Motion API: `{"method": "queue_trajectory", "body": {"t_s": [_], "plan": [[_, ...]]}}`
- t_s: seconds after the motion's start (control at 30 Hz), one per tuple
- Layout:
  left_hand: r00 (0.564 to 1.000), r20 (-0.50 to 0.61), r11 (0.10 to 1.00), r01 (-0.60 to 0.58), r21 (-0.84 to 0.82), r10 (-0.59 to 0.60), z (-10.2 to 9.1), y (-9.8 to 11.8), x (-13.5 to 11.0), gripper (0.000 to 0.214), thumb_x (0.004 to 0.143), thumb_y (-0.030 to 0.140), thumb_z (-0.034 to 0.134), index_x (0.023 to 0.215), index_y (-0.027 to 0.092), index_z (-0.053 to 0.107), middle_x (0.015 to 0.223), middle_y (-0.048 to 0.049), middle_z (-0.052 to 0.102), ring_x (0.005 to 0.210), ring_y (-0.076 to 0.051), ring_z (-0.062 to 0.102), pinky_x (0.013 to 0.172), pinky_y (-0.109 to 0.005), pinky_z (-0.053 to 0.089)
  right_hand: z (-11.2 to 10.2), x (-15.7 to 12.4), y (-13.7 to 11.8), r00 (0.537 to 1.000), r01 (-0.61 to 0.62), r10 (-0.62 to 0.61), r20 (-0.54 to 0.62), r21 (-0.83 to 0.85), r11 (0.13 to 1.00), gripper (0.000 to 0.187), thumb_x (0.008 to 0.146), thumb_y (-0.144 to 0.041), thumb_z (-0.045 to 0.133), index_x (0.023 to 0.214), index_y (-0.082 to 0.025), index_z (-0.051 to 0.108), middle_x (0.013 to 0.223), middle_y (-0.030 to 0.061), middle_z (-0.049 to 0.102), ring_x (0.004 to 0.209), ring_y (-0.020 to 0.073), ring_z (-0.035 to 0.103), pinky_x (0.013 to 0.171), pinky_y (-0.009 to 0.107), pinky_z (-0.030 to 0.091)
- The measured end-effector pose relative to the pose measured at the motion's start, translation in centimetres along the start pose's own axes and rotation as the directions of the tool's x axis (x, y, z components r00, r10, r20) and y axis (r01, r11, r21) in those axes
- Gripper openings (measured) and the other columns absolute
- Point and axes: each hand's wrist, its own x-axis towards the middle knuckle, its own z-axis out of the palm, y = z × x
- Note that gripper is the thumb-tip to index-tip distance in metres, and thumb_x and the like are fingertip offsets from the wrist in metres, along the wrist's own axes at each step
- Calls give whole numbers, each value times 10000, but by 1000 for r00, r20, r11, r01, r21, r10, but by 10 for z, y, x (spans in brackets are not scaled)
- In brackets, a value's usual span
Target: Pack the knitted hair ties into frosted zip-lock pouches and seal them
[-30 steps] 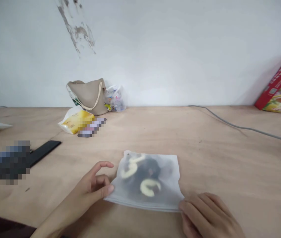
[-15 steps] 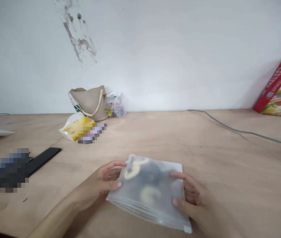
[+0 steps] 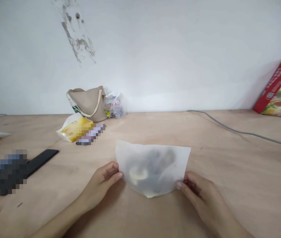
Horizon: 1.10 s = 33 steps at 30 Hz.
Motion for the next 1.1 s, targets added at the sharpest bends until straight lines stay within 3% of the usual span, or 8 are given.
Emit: {"method": "queue_trajectory", "body": {"t_s": [0.1,0.23,0.37,0.5,0.6,0.7,0.9,1.1], "plan": [[1000,-5,999,-31,-20,31,4,0,-2,121,820,296,552,802,177,568,904,-63,662,884,-207,595,848,-337,439,0,-1,-1,999,1,-4,-39,-71,998,308,780,-491,584,983,-287,693,1000,30,706,947,295,635,804,402,510],[992,-74,988,-111,-103,104,11,3,2,103,830,295,544,851,194,543,959,-41,649,923,-190,578,865,-317,431,7,7,-8,990,1,-3,-140,-15,1000,341,791,-508,559,991,-257,676,1017,51,698,959,286,623,820,409,497],[983,-138,979,-142,-145,122,13,2,10,147,832,339,543,810,198,507,824,-6,634,797,-159,573,767,-278,443,14,18,-18,990,31,-17,-142,99,995,336,819,-484,536,1028,-237,628,1072,56,667,972,242,605,854,369,465],[974,-202,974,-138,-181,101,12,-1,23,213,800,390,585,768,191,514,754,9,610,747,-146,559,733,-259,435,17,31,-24,986,44,-7,-168,217,975,271,787,-485,578,850,-227,634,903,27,674,872,208,599,777,309,459],[970,-242,948,-109,-299,35,12,-6,38,278,751,426,640,713,187,503,706,22,594,697,-130,544,695,-241,439,19,47,-22,978,37,18,-208,259,965,282,763,-501,598,753,-220,619,764,0,651,765,184,596,693,283,456],[968,-250,911,-89,-403,-17,10,-10,58,339,691,439,691,649,183,473,654,32,577,653,-118,538,652,-225,447,21,71,-15,973,39,40,-227,331,943,273,788,-481,590,810,-210,616,795,-4,646,782,180,606,710,300,472],[954,-285,858,-68,-509,-93,10,-11,98,293,713,393,666,701,196,449,729,25,625,680,-115,617,733,-253,503,26,125,-7,976,40,49,-211,396,917,326,883,-357,535,1162,-189,535,1172,70,558,963,197,582,796,406,500],[972,-170,831,43,-555,-164,20,-6,110,193,805,339,579,883,176,511,870,-71,692,747,-192,696,776,-353,533,36,128,-20,995,94,-80,-58,313,945,354,883,-468,483,1040,-189,635,1047,63,656,976,215,604,903,428,454]]}}
